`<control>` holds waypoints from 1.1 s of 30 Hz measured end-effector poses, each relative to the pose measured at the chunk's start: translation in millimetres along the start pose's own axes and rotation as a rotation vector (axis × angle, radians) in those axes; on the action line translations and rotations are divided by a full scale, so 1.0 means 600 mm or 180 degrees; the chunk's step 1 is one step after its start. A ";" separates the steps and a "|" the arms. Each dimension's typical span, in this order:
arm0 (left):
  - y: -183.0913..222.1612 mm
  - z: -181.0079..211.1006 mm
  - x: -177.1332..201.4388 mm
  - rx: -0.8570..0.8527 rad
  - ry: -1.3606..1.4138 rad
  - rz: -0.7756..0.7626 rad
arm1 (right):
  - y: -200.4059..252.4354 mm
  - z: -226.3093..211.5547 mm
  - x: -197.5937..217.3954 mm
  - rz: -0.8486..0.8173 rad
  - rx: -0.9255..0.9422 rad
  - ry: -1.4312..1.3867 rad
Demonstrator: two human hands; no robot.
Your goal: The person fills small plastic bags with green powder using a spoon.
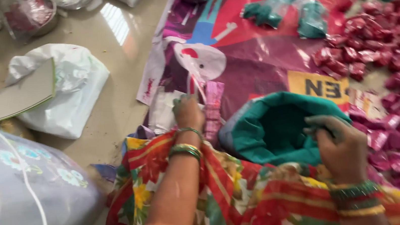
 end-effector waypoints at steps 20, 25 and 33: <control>0.000 -0.074 -0.050 0.1015 0.0075 0.0106 | -0.022 0.027 0.025 -0.0060 0.0076 0.0476; 0.027 -0.078 -0.031 0.1298 0.1519 0.0388 | -0.019 0.029 0.007 -0.0240 0.0195 0.0314; 0.121 0.040 0.026 0.1469 0.4020 -0.0302 | 0.016 -0.030 -0.052 -0.0984 0.0366 -0.0024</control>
Point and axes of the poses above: each hand's wrist, its own y-axis away from the middle knuckle, its own x-axis out of the back of the hand, z = x × y, the point moved 3 cm from there along -y, towards the middle knuckle, and after that the axes turned 11 degrees about z, right-handed, at the moved point
